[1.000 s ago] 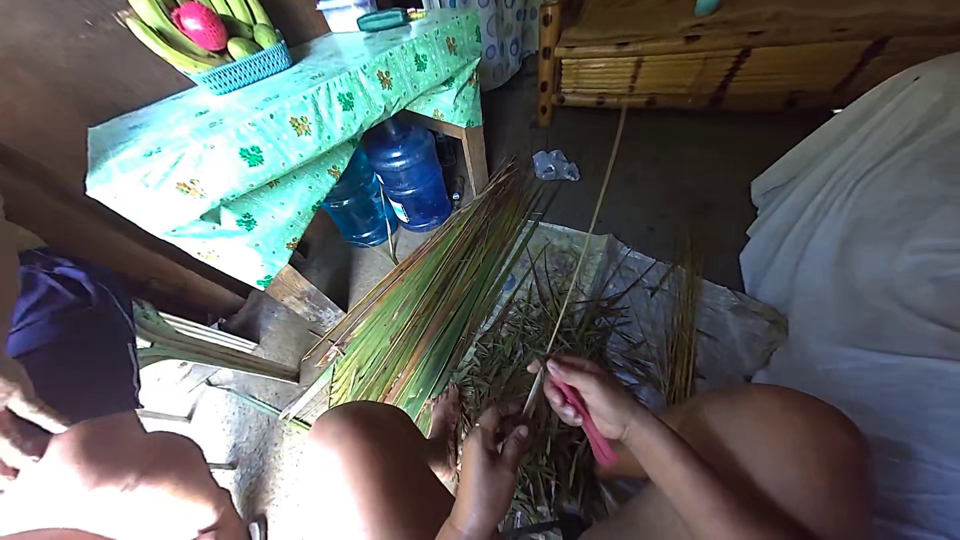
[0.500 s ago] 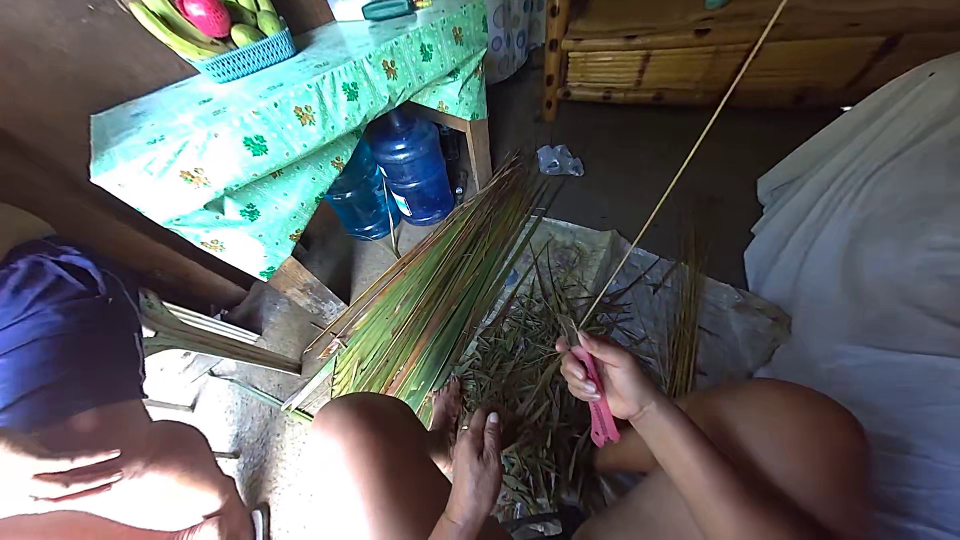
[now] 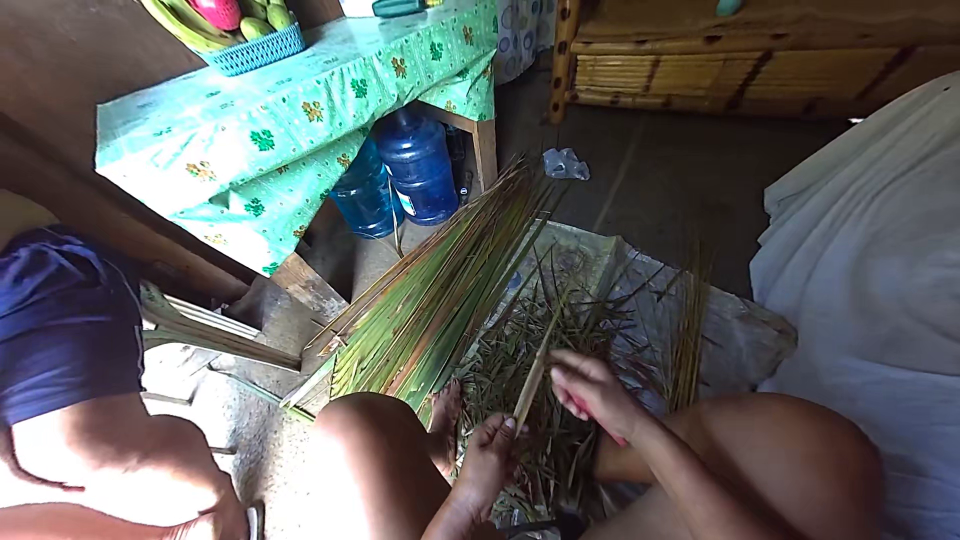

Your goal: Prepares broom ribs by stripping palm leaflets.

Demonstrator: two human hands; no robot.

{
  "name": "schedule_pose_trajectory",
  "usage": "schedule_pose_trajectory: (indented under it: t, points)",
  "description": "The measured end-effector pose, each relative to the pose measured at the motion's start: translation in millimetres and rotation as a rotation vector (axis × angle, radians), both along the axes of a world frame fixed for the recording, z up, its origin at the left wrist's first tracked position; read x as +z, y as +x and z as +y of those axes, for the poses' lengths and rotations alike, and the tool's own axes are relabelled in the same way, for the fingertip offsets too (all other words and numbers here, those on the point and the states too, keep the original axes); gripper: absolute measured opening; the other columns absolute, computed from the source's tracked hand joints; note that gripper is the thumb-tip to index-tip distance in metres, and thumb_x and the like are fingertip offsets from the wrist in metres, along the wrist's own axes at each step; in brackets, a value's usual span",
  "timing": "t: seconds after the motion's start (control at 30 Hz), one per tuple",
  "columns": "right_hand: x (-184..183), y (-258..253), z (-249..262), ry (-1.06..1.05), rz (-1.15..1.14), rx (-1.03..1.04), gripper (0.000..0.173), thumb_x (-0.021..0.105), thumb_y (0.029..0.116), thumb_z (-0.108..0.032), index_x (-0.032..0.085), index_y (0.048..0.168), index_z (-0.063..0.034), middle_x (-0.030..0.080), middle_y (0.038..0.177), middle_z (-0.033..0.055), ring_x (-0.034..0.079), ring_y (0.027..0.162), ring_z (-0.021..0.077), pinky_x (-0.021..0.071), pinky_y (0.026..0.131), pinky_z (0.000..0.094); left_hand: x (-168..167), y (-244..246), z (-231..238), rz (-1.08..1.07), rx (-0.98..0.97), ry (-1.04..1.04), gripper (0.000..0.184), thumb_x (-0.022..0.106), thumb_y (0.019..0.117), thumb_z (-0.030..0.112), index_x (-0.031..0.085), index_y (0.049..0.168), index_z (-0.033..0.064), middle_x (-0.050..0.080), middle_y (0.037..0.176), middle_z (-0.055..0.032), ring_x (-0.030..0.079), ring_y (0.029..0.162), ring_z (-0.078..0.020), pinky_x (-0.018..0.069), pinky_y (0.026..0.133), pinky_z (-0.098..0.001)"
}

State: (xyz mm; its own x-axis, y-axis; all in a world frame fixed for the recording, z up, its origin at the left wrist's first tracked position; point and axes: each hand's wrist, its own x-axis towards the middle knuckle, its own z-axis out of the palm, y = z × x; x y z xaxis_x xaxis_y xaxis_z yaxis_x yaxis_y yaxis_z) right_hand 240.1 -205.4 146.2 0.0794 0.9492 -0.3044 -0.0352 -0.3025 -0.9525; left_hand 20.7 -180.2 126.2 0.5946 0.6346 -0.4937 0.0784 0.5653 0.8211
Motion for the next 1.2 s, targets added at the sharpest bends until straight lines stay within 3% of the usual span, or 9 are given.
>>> schedule_pose_trajectory:
  t: [0.2,0.3,0.4,0.53,0.73,0.87,0.97,1.1,1.2]
  points:
    - [-10.2,-31.4,-10.2,0.03,-0.303,0.356,0.048,0.055,0.1023,-0.023,0.053,0.142,0.0032,0.064,0.088,0.0093,0.056,0.071,0.013,0.0497,0.07,0.0315,-2.8,1.4,2.1,0.065,0.116,0.111,0.027,0.035,0.1096,0.01,0.059,0.1,0.0049,0.045,0.059,0.0066,0.037,0.044,-0.0003,0.0334,0.042,-0.0167]
    - [-17.9,-39.0,-11.7,0.13,-0.405,0.332,0.046,0.056,0.1025,-0.022,0.057,0.139,0.0055,0.069,0.093,0.0154,0.063,0.079,0.0185,0.0527,0.08,0.0351,-6.9,1.3,1.0,0.091,0.149,0.217,0.026,0.037,0.1079,0.008,0.06,0.098,0.0049,0.044,0.059,0.0073,0.037,0.045,-0.0004,0.0346,0.044,-0.0175]
    - [-27.6,-38.1,-12.3,0.3,-0.506,0.25,0.043,0.056,0.1017,-0.021,0.062,0.135,0.006,0.073,0.11,0.0209,0.071,0.096,0.0245,0.0548,0.093,0.0386,0.4,1.8,1.1,0.064,0.171,0.134,0.026,0.035,0.1092,0.009,0.059,0.1,0.0065,0.043,0.058,0.0076,0.036,0.045,-0.0003,0.033,0.043,-0.0166]
    - [-33.2,-25.9,-5.7,0.426,-0.578,0.17,0.037,0.057,0.1001,-0.018,0.067,0.128,0.0047,0.073,0.11,0.0187,0.07,0.091,0.0199,0.0555,0.087,0.0319,10.8,-1.0,0.5,0.009,0.159,-0.007,0.027,0.031,0.1116,0.014,0.053,0.097,0.0094,0.039,0.053,0.0073,0.033,0.04,-0.0004,0.0298,0.039,-0.016]
    - [-32.4,-30.3,-7.2,0.374,-0.593,0.156,0.039,0.057,0.1007,-0.02,0.067,0.131,0.0025,0.072,0.12,0.0183,0.071,0.108,0.0243,0.0543,0.098,0.0371,12.5,-2.2,-1.6,0.016,0.151,-0.022,0.028,0.03,0.1117,0.013,0.051,0.094,0.0103,0.037,0.053,0.0072,0.032,0.04,-0.0008,0.0285,0.038,-0.0163]
    - [-16.0,-28.5,-4.1,0.162,-0.37,0.258,0.038,0.053,0.1037,-0.017,0.063,0.133,0.0051,0.071,0.112,0.0172,0.066,0.09,0.0134,0.0525,0.087,0.028,9.9,0.5,-4.2,0.033,0.149,0.028,0.025,0.031,0.1112,0.012,0.052,0.097,0.0094,0.037,0.055,0.0074,0.032,0.041,-0.0007,0.029,0.039,-0.0165]
    - [-14.2,-33.4,-5.6,0.12,-0.286,0.307,0.033,0.05,0.1037,-0.019,0.065,0.12,0.0052,0.061,0.083,0.0069,0.052,0.067,0.0072,0.046,0.065,0.0248,6.2,4.3,-5.1,0.051,0.134,0.082,0.022,0.034,0.1099,0.011,0.051,0.097,0.0101,0.038,0.058,0.0068,0.033,0.043,-0.0021,0.0306,0.041,-0.0179]
    - [-27.8,-28.1,-6.8,0.286,-0.462,0.247,0.031,0.053,0.103,-0.023,0.069,0.102,0.0029,0.064,0.082,0.0116,0.057,0.073,0.0154,0.0487,0.07,0.032,12.1,5.8,-5.3,0.022,0.105,0.012,0.025,0.03,0.11,0.012,0.051,0.096,0.0106,0.037,0.055,0.007,0.032,0.041,-0.0015,0.0295,0.039,-0.017]
    - [-33.1,-20.0,-6.7,0.408,-0.626,0.217,0.031,0.054,0.1028,-0.023,0.072,0.111,0.0018,0.072,0.098,0.0161,0.069,0.087,0.0242,0.0565,0.08,0.0409,19.0,2.3,-6.5,-0.034,0.088,-0.116,0.028,0.026,0.1114,0.015,0.052,0.099,0.0112,0.035,0.053,0.0084,0.029,0.039,0.0007,0.0268,0.037,-0.0146]
